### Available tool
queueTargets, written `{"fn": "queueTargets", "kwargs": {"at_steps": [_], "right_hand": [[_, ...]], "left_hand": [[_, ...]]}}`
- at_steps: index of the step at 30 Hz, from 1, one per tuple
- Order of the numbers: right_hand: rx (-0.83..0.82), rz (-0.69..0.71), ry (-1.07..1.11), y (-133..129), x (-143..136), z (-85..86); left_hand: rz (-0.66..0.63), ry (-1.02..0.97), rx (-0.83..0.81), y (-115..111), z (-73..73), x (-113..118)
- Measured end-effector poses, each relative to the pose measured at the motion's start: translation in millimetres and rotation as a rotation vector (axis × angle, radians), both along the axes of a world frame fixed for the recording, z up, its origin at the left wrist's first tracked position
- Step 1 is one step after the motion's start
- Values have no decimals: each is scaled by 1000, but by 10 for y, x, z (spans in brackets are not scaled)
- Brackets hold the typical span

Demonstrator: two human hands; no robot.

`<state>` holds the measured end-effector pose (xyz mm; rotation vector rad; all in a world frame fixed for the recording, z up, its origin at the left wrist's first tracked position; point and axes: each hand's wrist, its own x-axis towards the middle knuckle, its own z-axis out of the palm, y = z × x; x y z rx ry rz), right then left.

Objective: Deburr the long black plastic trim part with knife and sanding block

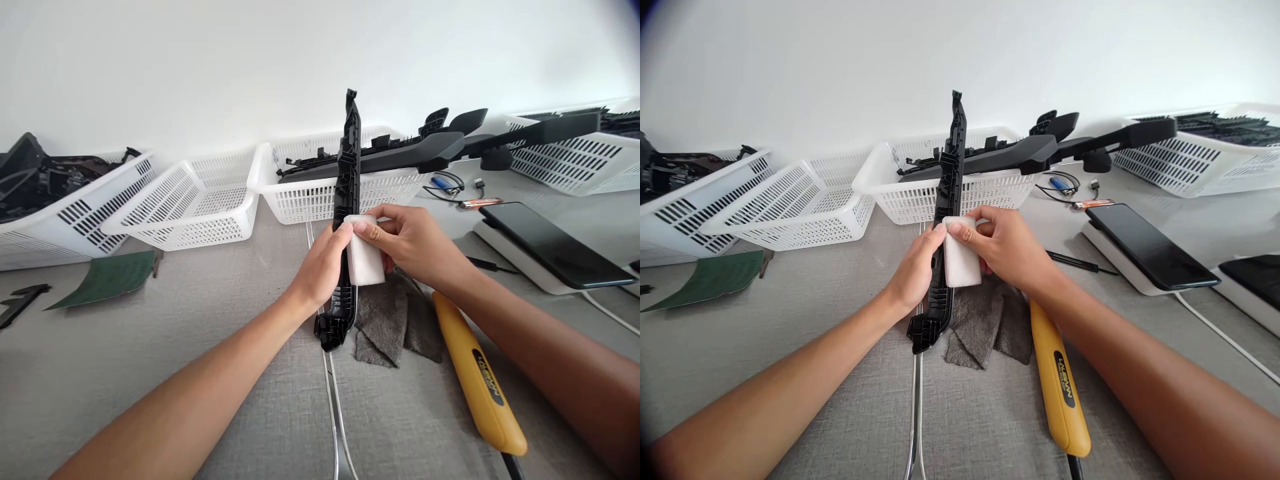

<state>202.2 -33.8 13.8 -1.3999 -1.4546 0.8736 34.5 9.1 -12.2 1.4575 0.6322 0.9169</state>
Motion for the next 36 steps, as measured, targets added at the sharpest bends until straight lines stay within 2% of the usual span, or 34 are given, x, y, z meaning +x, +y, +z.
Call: {"fn": "queueTargets", "kwargs": {"at_steps": [4, 10, 13, 16, 19, 24, 29, 31, 36], "right_hand": [[-20, 81, 16, 2, 14, 22], [-20, 164, 10, 22, 76, 52], [64, 63, -49, 40, 91, 41], [166, -71, -140, 57, 91, 24], [161, -84, -165, 64, 73, 17], [50, 36, -96, 51, 37, 43], [-111, 357, -18, 2, 9, 75], [-135, 432, -24, -15, -1, 84], [-89, 390, -138, -11, 29, 105]], "left_hand": [[34, -26, -63, 4, -12, -2], [84, 12, -33, 31, -41, -21], [103, 25, 3, 35, -26, -23], [68, 53, 52, 16, 20, -18], [48, 61, 76, -7, 47, -19], [90, 23, 54, 7, -8, -38], [230, -41, -92, 51, -48, -39], [280, -52, -129, 55, -48, -36], [257, -36, -117, 45, -46, -39]]}}
